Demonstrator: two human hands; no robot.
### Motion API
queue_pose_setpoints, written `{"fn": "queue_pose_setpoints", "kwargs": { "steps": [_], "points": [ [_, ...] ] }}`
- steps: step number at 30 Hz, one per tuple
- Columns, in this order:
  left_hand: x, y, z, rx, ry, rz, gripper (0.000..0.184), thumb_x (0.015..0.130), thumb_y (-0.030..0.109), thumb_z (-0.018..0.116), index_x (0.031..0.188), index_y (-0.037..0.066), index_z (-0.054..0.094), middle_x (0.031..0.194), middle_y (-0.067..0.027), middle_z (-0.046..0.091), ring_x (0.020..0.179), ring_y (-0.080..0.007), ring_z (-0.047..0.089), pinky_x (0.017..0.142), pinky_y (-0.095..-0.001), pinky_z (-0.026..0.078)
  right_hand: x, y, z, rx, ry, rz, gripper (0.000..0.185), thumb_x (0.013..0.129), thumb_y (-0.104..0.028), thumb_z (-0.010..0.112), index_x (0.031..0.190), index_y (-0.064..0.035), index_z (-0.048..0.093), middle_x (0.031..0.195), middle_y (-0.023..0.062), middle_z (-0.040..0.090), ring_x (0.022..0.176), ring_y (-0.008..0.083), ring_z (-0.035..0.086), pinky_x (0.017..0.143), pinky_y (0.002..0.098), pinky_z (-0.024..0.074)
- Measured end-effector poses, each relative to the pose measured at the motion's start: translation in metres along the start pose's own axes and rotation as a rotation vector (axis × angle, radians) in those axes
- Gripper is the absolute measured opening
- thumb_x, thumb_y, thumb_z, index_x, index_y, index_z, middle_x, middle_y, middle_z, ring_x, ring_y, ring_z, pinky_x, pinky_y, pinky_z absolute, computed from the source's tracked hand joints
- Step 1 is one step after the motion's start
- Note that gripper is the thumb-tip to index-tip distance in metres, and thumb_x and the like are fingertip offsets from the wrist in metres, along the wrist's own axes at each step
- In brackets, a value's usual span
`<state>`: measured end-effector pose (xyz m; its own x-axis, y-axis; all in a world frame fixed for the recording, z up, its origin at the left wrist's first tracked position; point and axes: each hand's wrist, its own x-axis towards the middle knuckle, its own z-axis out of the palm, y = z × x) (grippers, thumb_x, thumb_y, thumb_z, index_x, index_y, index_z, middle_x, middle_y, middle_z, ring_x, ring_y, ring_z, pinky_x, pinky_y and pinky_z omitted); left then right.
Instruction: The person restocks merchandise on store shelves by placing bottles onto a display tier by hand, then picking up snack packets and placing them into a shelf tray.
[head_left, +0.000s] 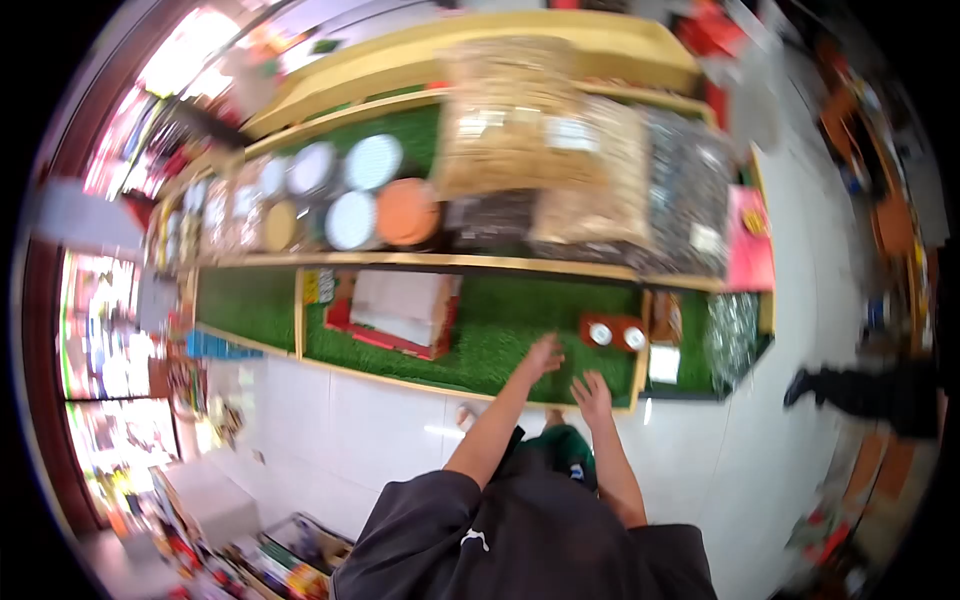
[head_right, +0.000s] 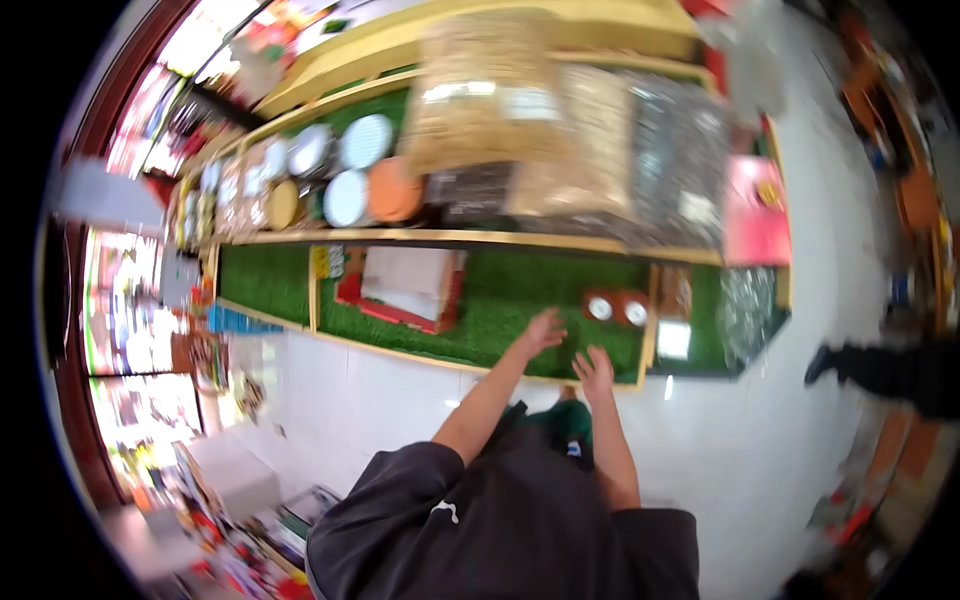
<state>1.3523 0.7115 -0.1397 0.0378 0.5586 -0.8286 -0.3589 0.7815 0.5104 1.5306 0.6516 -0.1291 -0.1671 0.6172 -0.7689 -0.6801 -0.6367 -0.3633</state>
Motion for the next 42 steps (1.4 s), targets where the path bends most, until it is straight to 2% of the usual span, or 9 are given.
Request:
{"fn": "queue_pose_setpoints", "kwargs": {
  "steps": [5,9,12,18,23,27,31,37,42],
  "points": [
    [-0.061,-0.051,-0.112,1.099,0.044,0.611,0.044,0.085,0.031,0.043,0.121,0.006,0.049,0.121,-0.0158,0.051,0.104,-0.0338,0.053,0.091,-0.0397,0.041,0.006,0.050,-0.047,-0.940,0.221,0.083,0.044,0.076,-0.026,0.057,0.113,-0.0045,0.051,0.100,0.0107,0.055,0.082,0.0255,0.060,0.057,0.0374,0.0515],
    [-0.134,-0.101,-0.253,0.442,0.024,0.559,0.042,0.085,0.036,0.050,0.118,0.009,0.051,0.099,-0.0110,0.062,0.083,-0.0207,0.060,0.069,-0.0328,0.050,0.051,0.090,-0.076,-1.672,0.302,-0.330,0.053,0.073,-0.024,0.060,0.117,0.0018,0.049,0.095,0.0161,0.061,0.073,0.0271,0.060,0.053,0.0374,0.0514],
    [-0.174,-0.167,-0.388,0.030,0.239,0.559,0.037,0.085,0.032,0.052,0.116,0.013,0.052,0.088,-0.0078,0.062,0.072,-0.0169,0.058,0.064,-0.0313,0.049,0.041,0.138,-0.009,-1.275,0.420,-0.233,0.028,0.073,-0.024,0.057,0.079,0.0032,0.054,0.065,0.0137,0.057,0.048,0.0260,0.053,0.039,0.0404,0.0462],
    [-0.451,-0.059,-0.491,0.006,1.162,0.893,0.035,0.083,0.012,0.053,0.118,0.006,0.047,0.080,-0.0082,0.053,0.071,-0.0176,0.051,0.069,-0.0309,0.043,0.021,0.296,0.160,-2.195,-0.302,-0.365,0.049,0.069,-0.035,0.059,0.093,0.0066,0.059,0.072,0.0222,0.061,0.053,0.0290,0.061,0.053,0.0374,0.0517],
    [-0.644,0.023,-0.477,0.048,1.617,1.794,0.031,0.084,0.021,0.048,0.106,0.000,0.046,0.086,-0.0141,0.054,0.083,-0.0252,0.053,0.078,-0.0391,0.043,0.026,0.429,0.272,-2.138,-0.746,-0.283,0.043,0.073,-0.031,0.059,0.103,-0.0005,0.057,0.066,0.0122,0.060,0.052,0.0207,0.059,0.050,0.0339,0.0483],
    [-0.736,0.022,-0.487,0.172,1.695,2.308,0.032,0.085,0.042,0.041,0.106,0.020,0.053,0.106,-0.0004,0.044,0.086,-0.0245,0.043,0.078,-0.0462,0.033,0.026,0.517,0.337,-1.968,-0.902,-0.373,0.039,0.075,-0.024,0.059,0.106,-0.0008,0.055,0.074,0.0100,0.059,0.056,0.0158,0.056,0.051,0.0289,0.0473],
    [-0.756,0.077,-0.568,0.679,1.924,2.177,0.040,0.093,0.032,0.038,0.132,0.029,0.030,0.104,0.0018,0.036,0.084,-0.0175,0.042,0.066,-0.0369,0.039,0.047,0.601,0.390,-1.913,-0.950,-0.540,0.037,0.076,-0.022,0.058,0.107,-0.0015,0.055,0.077,0.0095,0.059,0.055,0.0151,0.056,0.052,0.0281,0.0471],
    [-0.764,0.126,-0.681,0.548,2.163,1.996,0.028,0.083,0.038,0.047,0.099,0.017,0.052,0.098,0.0006,0.043,0.077,-0.0188,0.038,0.065,-0.0398,0.028,0.046,0.723,0.526,-1.828,-1.017,-0.399,0.033,0.079,-0.019,0.057,0.108,-0.0033,0.054,0.086,0.0063,0.059,0.064,0.0119,0.058,0.053,0.0251,0.0465],
    [-0.784,0.170,-0.768,0.512,1.644,2.300,0.037,0.091,0.024,0.039,0.128,0.027,0.037,0.100,0.0045,0.037,0.079,-0.0167,0.040,0.064,-0.0346,0.038,-0.010,0.809,0.658,-1.679,-0.979,0.018,0.034,0.082,-0.020,0.056,0.112,-0.0055,0.052,0.098,0.0036,0.056,0.064,0.0108,0.057,0.054,0.0235,0.0465]
  ]
}}
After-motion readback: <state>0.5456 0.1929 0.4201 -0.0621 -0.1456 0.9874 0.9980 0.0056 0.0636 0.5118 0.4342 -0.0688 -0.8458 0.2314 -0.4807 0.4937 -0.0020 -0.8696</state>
